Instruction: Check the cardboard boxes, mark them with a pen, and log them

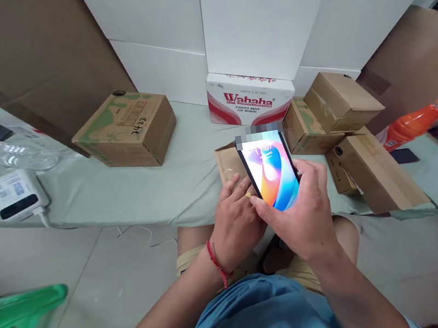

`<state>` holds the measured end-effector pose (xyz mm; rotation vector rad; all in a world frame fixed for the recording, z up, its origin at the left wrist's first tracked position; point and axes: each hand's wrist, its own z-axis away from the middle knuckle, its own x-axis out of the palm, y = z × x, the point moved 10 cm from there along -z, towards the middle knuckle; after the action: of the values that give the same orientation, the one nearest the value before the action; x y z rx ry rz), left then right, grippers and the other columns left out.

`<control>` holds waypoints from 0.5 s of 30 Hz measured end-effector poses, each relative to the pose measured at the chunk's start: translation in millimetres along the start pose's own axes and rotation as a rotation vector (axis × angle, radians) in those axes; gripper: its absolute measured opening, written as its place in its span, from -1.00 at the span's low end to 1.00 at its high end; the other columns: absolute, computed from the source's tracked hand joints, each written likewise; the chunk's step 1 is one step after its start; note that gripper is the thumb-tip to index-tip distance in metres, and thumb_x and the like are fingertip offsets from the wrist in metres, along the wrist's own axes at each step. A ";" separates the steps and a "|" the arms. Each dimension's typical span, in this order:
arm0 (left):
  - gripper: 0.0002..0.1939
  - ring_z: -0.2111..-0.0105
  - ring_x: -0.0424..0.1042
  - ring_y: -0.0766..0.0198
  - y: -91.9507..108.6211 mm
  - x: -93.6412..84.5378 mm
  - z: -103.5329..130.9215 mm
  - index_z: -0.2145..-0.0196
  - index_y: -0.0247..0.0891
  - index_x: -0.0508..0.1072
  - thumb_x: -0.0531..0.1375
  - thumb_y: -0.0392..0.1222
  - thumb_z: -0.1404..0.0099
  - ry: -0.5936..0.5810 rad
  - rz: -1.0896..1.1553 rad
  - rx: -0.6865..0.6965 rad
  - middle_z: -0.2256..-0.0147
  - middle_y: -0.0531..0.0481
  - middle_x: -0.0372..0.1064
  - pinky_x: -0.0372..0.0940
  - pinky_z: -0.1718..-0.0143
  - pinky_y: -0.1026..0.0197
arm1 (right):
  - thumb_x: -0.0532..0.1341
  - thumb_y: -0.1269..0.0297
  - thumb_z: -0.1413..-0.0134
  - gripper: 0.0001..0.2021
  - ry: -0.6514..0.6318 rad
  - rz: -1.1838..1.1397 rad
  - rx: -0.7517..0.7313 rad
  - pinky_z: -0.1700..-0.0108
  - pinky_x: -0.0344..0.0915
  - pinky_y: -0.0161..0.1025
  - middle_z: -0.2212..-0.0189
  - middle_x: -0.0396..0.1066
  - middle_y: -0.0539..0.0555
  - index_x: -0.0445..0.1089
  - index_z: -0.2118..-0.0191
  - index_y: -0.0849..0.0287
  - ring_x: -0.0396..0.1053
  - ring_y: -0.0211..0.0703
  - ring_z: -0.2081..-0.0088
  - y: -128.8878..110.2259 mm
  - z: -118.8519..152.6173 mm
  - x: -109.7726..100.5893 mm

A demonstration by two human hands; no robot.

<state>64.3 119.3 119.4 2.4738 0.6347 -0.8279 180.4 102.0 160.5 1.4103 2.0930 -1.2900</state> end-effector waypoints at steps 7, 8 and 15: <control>-0.55 -0.26 0.57 -0.03 -8.7 -17.3 5.2 -0.33 -0.11 0.54 0.21 -0.25 -0.55 -0.073 0.006 0.001 -0.18 -0.17 0.64 0.32 -0.41 -0.15 | 0.46 -0.21 -0.09 -0.25 0.028 -0.026 -0.025 -0.13 0.52 0.23 -0.12 0.32 0.26 0.25 -0.24 0.09 0.41 0.24 -0.15 6.8 1.4 -9.8; -0.51 -0.31 0.52 -0.04 -15.1 -25.5 12.3 -0.38 -0.10 0.48 0.23 -0.22 -0.56 -0.077 0.017 -0.008 -0.25 -0.18 0.59 0.30 -0.43 -0.15 | 0.45 -0.21 -0.09 -0.25 0.048 -0.019 -0.026 -0.14 0.50 0.23 -0.11 0.32 0.26 0.26 -0.24 0.09 0.41 0.24 -0.15 13.7 2.2 -13.5; -0.34 -0.61 -0.08 -0.32 -102.9 -75.3 133.4 -0.51 0.22 0.28 0.28 0.02 -0.55 -0.012 0.177 -0.557 -0.61 -0.05 -0.02 0.05 -0.53 -0.52 | 0.43 -0.29 0.04 -0.16 0.005 0.172 0.343 -0.09 0.47 0.20 -0.13 0.31 0.34 0.29 -0.21 0.17 0.42 0.35 -0.14 151.8 23.1 -4.6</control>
<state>-103.9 107.1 44.6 1.9804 0.5419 -0.5104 307.3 97.7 74.1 1.6883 1.7646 -1.6278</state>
